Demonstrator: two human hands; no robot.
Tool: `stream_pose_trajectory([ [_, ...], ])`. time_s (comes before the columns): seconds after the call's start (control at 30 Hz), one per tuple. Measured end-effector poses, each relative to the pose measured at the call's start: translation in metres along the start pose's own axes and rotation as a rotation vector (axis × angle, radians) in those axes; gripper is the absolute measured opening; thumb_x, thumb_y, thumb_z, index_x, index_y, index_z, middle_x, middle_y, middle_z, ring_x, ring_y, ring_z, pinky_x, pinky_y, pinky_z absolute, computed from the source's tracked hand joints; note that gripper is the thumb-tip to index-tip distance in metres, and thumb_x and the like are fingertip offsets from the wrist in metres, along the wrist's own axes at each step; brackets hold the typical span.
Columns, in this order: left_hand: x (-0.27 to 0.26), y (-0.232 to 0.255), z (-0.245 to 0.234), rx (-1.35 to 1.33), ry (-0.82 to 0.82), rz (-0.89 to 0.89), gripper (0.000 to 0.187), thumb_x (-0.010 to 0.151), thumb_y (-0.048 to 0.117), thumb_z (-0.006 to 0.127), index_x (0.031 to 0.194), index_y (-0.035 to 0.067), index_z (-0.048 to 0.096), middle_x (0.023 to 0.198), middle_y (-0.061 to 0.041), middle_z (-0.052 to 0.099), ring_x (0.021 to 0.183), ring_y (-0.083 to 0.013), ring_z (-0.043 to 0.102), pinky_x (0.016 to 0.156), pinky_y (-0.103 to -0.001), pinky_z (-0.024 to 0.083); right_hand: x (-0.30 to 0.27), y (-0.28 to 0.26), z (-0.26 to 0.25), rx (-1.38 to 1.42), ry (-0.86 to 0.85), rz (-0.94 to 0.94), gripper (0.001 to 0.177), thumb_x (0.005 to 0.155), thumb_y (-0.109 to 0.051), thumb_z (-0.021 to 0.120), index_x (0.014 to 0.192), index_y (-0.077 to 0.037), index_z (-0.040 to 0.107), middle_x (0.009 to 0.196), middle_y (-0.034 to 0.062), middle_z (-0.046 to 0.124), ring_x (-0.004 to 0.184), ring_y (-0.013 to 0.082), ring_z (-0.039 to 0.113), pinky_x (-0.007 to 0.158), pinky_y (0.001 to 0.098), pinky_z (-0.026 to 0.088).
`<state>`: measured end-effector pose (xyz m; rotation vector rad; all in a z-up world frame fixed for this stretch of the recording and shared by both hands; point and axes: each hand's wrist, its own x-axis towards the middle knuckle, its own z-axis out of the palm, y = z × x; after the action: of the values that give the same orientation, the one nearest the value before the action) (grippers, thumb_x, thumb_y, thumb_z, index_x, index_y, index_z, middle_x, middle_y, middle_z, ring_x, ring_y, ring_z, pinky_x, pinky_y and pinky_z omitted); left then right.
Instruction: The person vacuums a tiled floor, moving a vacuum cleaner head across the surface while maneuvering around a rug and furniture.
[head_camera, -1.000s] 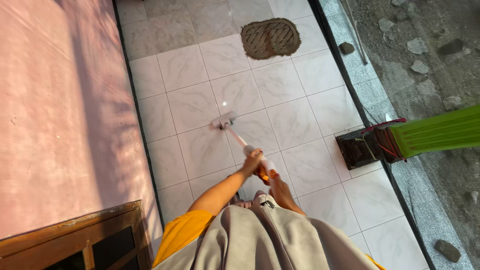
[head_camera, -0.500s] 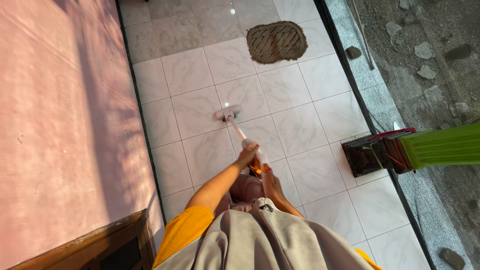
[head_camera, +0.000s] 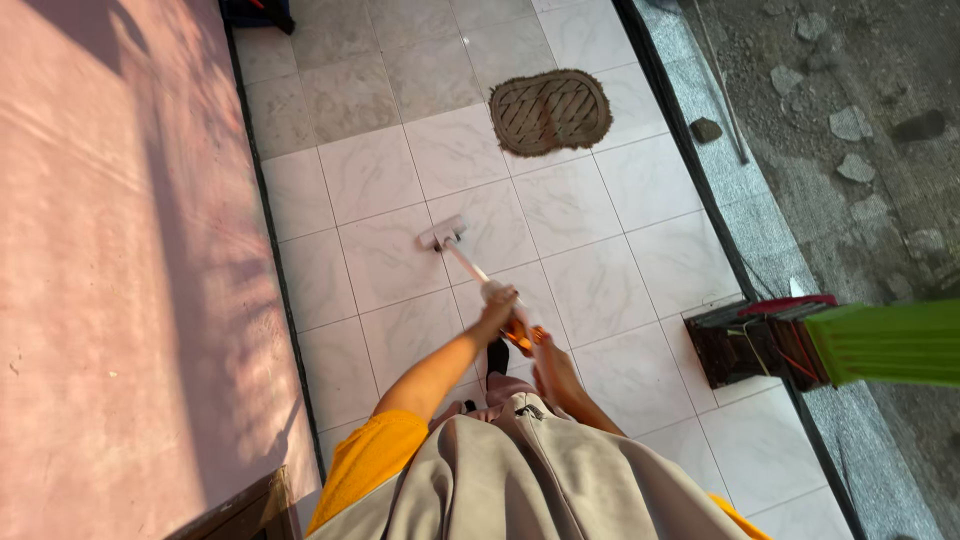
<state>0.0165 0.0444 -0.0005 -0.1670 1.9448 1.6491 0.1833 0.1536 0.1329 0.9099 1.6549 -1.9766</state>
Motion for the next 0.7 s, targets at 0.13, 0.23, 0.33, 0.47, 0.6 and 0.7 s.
stream_pose_trajectory([
  [0.13,-0.035,0.017,0.056,0.006,-0.045,-0.266,0.059,0.092,0.046,0.060,0.144,0.020,0.054,0.144,-0.017,0.048,0.122,-0.0305,0.060,0.092,-0.047,0.059,-0.019,0.012,-0.069,0.082,0.035,0.060,0.064,0.102,-0.062,0.036,0.094,-0.003,0.059,0.052,0.0002,0.041,0.038,0.0117,0.034,0.036,0.0320,0.026],
  [0.23,-0.042,0.029,0.075,0.091,0.013,-0.119,0.056,0.096,0.045,0.064,0.144,0.017,0.061,0.146,-0.026,0.047,0.126,-0.0328,0.059,0.098,-0.036,0.052,-0.011,0.019,-0.093,-0.136,0.072,-0.053,0.076,0.107,-0.062,0.031,0.086,0.003,0.063,0.051,0.0038,0.048,0.042,0.0111,0.039,0.041,0.0308,0.033],
  [0.33,-0.026,0.034,0.064,-0.050,-0.072,-0.150,0.059,0.094,0.046,0.062,0.144,0.016,0.055,0.144,-0.022,0.057,0.125,-0.0302,0.064,0.096,-0.035,0.057,-0.002,0.004,-0.082,-0.080,0.070,-0.071,0.071,0.105,-0.060,0.034,0.087,0.002,0.064,0.053,0.0049,0.049,0.044,0.0130,0.041,0.043,0.0326,0.033],
  [0.47,0.015,0.050,0.033,0.003,-0.032,-0.267,0.057,0.090,0.048,0.059,0.141,0.021,0.058,0.133,-0.012,0.064,0.116,-0.0293,0.067,0.089,-0.045,0.060,0.019,-0.049,-0.047,0.015,0.050,0.096,0.064,0.101,-0.059,0.033,0.094,-0.005,0.066,0.053,0.0046,0.046,0.041,0.0162,0.039,0.041,0.0339,0.030],
  [0.6,0.054,0.069,-0.019,-0.041,-0.004,-0.334,0.054,0.089,0.043,0.060,0.140,0.024,0.059,0.131,-0.006,0.064,0.115,-0.0269,0.065,0.086,-0.049,0.060,0.060,-0.077,-0.001,0.025,-0.071,-0.056,0.069,0.104,-0.063,0.029,0.101,-0.003,0.063,0.054,0.0026,0.043,0.039,0.0110,0.038,0.037,0.0276,0.030],
  [0.7,0.086,0.089,-0.056,-0.048,0.015,-0.264,0.052,0.090,0.042,0.059,0.139,0.024,0.060,0.130,-0.006,0.064,0.114,-0.0260,0.065,0.087,-0.047,0.059,0.101,-0.091,0.034,0.089,-0.057,-0.035,0.064,0.105,-0.062,0.034,0.100,-0.001,0.055,0.057,0.0035,0.046,0.039,0.0137,0.041,0.036,0.0311,0.032],
])
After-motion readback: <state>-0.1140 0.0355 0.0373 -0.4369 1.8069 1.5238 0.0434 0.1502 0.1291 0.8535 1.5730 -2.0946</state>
